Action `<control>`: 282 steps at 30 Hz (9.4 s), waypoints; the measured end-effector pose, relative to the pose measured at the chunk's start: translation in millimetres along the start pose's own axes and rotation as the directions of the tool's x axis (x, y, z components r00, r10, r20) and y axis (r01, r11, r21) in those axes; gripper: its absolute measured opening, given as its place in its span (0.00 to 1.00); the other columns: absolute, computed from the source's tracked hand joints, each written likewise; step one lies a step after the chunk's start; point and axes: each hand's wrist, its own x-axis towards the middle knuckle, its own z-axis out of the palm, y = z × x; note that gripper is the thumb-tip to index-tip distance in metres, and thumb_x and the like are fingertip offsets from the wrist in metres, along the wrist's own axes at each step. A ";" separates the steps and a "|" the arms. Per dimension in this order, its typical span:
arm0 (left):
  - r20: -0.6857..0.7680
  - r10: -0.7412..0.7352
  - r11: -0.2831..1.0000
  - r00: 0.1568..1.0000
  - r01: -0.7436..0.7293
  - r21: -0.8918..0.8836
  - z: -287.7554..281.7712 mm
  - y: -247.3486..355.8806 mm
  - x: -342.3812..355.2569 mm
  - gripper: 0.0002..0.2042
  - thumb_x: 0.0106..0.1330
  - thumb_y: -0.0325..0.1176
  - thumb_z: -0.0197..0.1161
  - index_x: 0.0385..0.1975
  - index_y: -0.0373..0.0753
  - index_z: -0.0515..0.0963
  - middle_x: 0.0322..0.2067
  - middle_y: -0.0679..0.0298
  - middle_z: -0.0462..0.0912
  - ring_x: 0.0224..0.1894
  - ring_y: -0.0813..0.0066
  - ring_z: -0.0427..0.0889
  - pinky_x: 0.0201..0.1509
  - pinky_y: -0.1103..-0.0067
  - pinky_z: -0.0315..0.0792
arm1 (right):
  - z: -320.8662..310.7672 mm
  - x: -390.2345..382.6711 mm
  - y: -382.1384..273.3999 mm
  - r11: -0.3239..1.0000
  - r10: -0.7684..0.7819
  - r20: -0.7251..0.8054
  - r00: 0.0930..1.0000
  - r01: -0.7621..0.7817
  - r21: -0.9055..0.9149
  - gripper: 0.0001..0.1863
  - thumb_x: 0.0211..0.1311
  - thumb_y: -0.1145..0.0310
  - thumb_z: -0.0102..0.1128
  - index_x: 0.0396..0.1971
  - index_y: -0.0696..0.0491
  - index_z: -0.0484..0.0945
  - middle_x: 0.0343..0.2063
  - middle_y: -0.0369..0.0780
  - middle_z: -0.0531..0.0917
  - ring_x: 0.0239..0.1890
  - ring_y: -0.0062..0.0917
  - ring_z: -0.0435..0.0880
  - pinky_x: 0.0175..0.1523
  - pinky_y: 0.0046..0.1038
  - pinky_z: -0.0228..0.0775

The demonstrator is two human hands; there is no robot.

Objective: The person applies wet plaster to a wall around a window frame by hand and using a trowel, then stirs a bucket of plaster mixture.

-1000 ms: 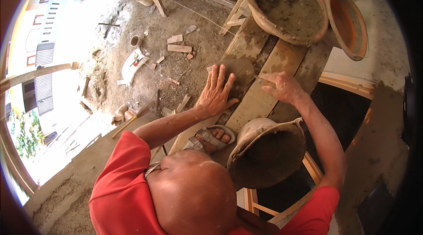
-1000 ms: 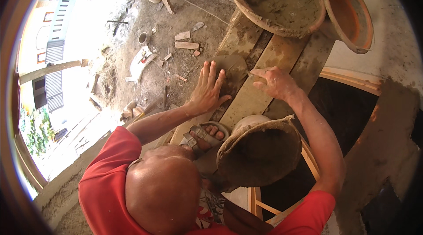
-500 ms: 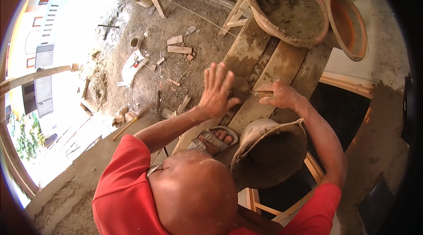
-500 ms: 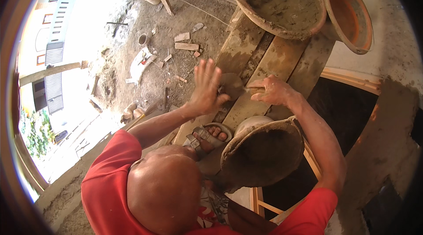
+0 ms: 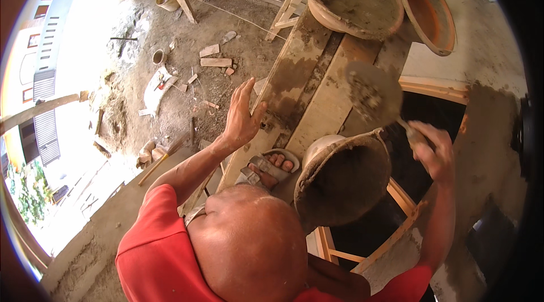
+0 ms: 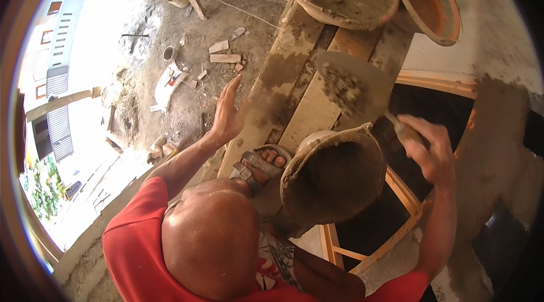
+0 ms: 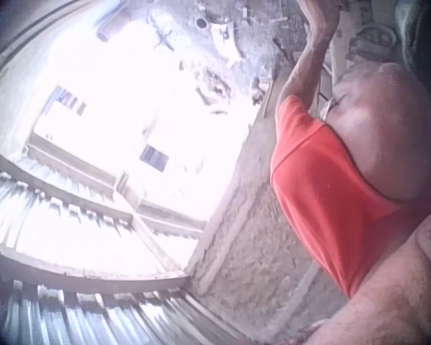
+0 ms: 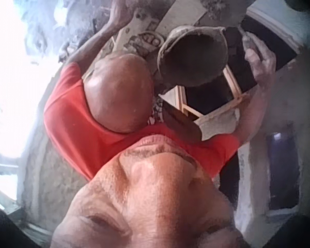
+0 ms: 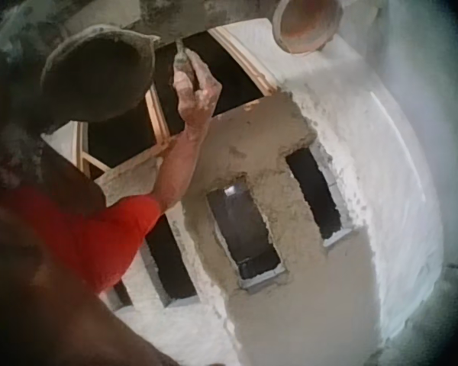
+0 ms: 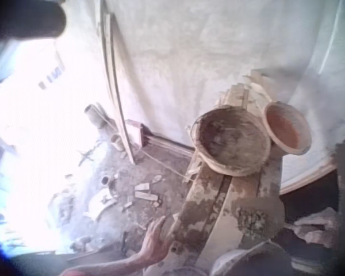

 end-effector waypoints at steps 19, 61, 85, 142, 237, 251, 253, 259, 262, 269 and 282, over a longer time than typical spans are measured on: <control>0.766 0.125 0.826 0.630 0.362 -0.432 41.6 117.0 -30.4 0.29 0.60 0.31 0.65 0.63 0.31 0.69 0.44 0.54 0.83 0.43 0.69 0.82 0.48 0.73 0.77 | 65.0 -192.2 -26.6 0.792 0.130 -0.321 0.938 -0.293 -0.536 0.20 0.54 0.70 0.66 0.49 0.54 0.81 0.36 0.46 0.80 0.38 0.41 0.83 0.44 0.39 0.76; 0.551 -0.058 0.549 0.832 0.488 -0.679 35.3 128.5 48.3 0.27 0.56 0.18 0.54 0.60 0.32 0.69 0.50 0.57 0.81 0.50 0.68 0.82 0.55 0.74 0.77 | -74.0 216.1 156.7 -0.030 0.727 -0.309 0.613 0.478 0.878 0.32 0.56 0.83 0.50 0.63 0.63 0.58 0.63 0.57 0.63 0.61 0.59 0.70 0.58 0.69 0.71; 0.540 -0.001 0.532 0.842 0.457 -0.713 35.8 117.2 46.8 0.27 0.57 0.19 0.54 0.60 0.33 0.71 0.45 0.64 0.81 0.44 0.75 0.79 0.50 0.79 0.74 | -25.8 -76.4 96.4 0.463 0.617 -0.539 0.573 0.290 0.838 0.28 0.52 0.78 0.54 0.57 0.58 0.68 0.52 0.44 0.77 0.54 0.39 0.79 0.55 0.52 0.76; 0.395 0.061 0.677 0.916 0.253 -0.691 39.8 115.8 16.5 0.31 0.68 0.37 0.66 0.67 0.35 0.61 0.53 0.59 0.77 0.53 0.72 0.77 0.57 0.74 0.74 | -15.6 -21.6 80.5 0.378 0.646 -0.516 0.563 0.351 0.857 0.31 0.55 0.80 0.53 0.63 0.59 0.65 0.57 0.45 0.75 0.60 0.40 0.75 0.63 0.51 0.71; 0.286 0.110 0.588 0.952 0.170 -0.791 68.5 154.0 9.7 0.32 0.54 0.22 0.53 0.65 0.28 0.63 0.51 0.56 0.77 0.52 0.72 0.74 0.59 0.78 0.69 | 60.8 -86.1 -10.4 0.578 0.108 -0.155 0.982 -0.189 -0.794 0.15 0.61 0.67 0.58 0.48 0.49 0.75 0.28 0.49 0.82 0.33 0.47 0.86 0.38 0.45 0.79; 0.160 0.069 0.750 0.985 0.055 -0.659 74.5 140.7 17.8 0.31 0.54 0.25 0.55 0.63 0.29 0.66 0.49 0.51 0.79 0.52 0.67 0.75 0.58 0.74 0.70 | 73.4 -68.4 -0.5 0.429 -0.018 -0.172 0.985 -0.147 -0.891 0.09 0.67 0.69 0.51 0.38 0.53 0.81 0.27 0.47 0.84 0.31 0.39 0.88 0.31 0.37 0.80; 0.183 0.037 0.765 0.983 0.090 -0.638 77.6 140.8 12.0 0.30 0.54 0.25 0.55 0.63 0.30 0.67 0.48 0.53 0.79 0.51 0.67 0.75 0.58 0.72 0.71 | 74.7 -66.1 -0.5 0.461 0.084 -0.205 0.975 -0.221 -0.859 0.10 0.65 0.65 0.56 0.42 0.52 0.78 0.26 0.45 0.82 0.29 0.39 0.87 0.30 0.39 0.79; 0.215 0.058 0.603 0.975 0.138 -0.786 68.8 151.8 17.9 0.28 0.53 0.20 0.53 0.60 0.30 0.68 0.48 0.59 0.78 0.47 0.73 0.77 0.53 0.79 0.73 | 115.7 -56.1 33.4 0.480 -0.111 -0.065 0.992 -0.004 -0.877 0.13 0.62 0.69 0.53 0.44 0.57 0.79 0.24 0.49 0.83 0.29 0.38 0.88 0.30 0.36 0.79; 0.166 0.074 0.629 0.983 0.083 -0.773 75.0 154.1 11.6 0.28 0.53 0.21 0.53 0.59 0.30 0.69 0.47 0.60 0.78 0.46 0.74 0.76 0.52 0.80 0.72 | 104.7 -81.4 8.2 0.547 -0.107 -0.005 0.994 0.055 -0.835 0.16 0.60 0.71 0.53 0.47 0.59 0.78 0.22 0.48 0.82 0.27 0.39 0.88 0.28 0.36 0.79; 0.199 0.134 0.679 0.971 0.057 -0.732 78.3 148.6 5.3 0.30 0.52 0.20 0.52 0.61 0.28 0.66 0.48 0.58 0.78 0.47 0.71 0.76 0.53 0.79 0.71 | 78.6 -90.4 -3.4 0.492 -0.137 -0.236 0.962 -0.141 -0.859 0.14 0.59 0.70 0.55 0.42 0.61 0.78 0.25 0.49 0.82 0.25 0.38 0.87 0.25 0.37 0.77; 0.174 0.039 0.620 0.984 0.113 -0.776 72.9 170.5 -1.3 0.37 0.50 0.18 0.48 0.69 0.30 0.60 0.54 0.57 0.75 0.45 0.72 0.75 0.50 0.81 0.70 | 80.2 -54.1 15.8 0.660 0.432 0.075 0.899 -0.258 -0.706 0.11 0.48 0.71 0.60 0.30 0.57 0.87 0.29 0.45 0.88 0.33 0.37 0.89 0.34 0.38 0.81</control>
